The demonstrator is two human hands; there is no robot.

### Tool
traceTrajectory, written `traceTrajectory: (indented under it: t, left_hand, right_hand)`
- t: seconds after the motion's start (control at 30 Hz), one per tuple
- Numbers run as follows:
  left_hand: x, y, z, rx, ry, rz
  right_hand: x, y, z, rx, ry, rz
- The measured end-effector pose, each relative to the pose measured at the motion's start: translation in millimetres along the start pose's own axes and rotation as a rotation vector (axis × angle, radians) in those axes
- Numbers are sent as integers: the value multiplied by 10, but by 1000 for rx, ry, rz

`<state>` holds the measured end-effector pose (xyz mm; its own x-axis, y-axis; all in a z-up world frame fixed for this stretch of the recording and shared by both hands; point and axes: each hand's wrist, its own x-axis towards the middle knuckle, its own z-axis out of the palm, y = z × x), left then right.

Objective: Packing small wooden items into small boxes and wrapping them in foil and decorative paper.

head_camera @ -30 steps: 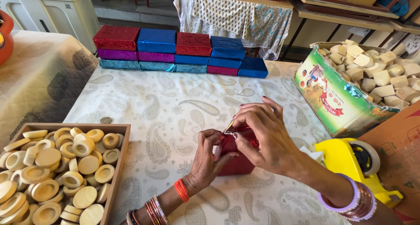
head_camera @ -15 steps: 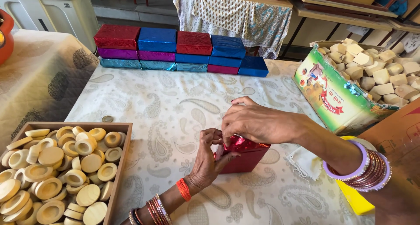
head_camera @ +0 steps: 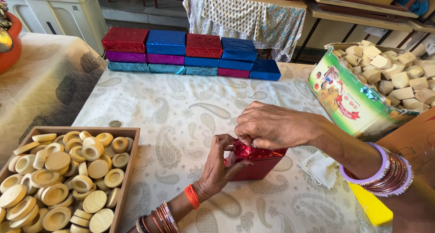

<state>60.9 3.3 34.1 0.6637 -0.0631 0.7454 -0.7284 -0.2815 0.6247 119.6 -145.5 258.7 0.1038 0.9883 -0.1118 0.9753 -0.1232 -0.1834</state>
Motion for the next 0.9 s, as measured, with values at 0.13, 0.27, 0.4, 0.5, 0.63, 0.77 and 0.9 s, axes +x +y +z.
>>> traceTrajectory:
  t: [0.13,0.27,0.4,0.5,0.63,0.77,0.9]
  left_hand:
    - [-9,-2,11,35,-19,-6]
    - [15,7,-30,19,31,7]
    - [-3,0,-8,25,17,-2]
    - [-1,-23,7,-4,27,-22]
    - [-9,-21,-1,14,16,-42]
    - [-27,-75,7,11,-16,-68]
    - [-68,-107,34,10,29,-44]
  right_hand:
    - [-40,-62,-45,-45,-46,86]
    - [-249,15,-232,-64,-106,217]
    - [-315,-102,-335,-18,201,141]
    - [-234,-160,-169,-117,208,59]
    - [-136,-46,75,-181,256,-125]
    - [-239,27,-6,-192,226,11]
    - [-730,81,-5,-10,618,172]
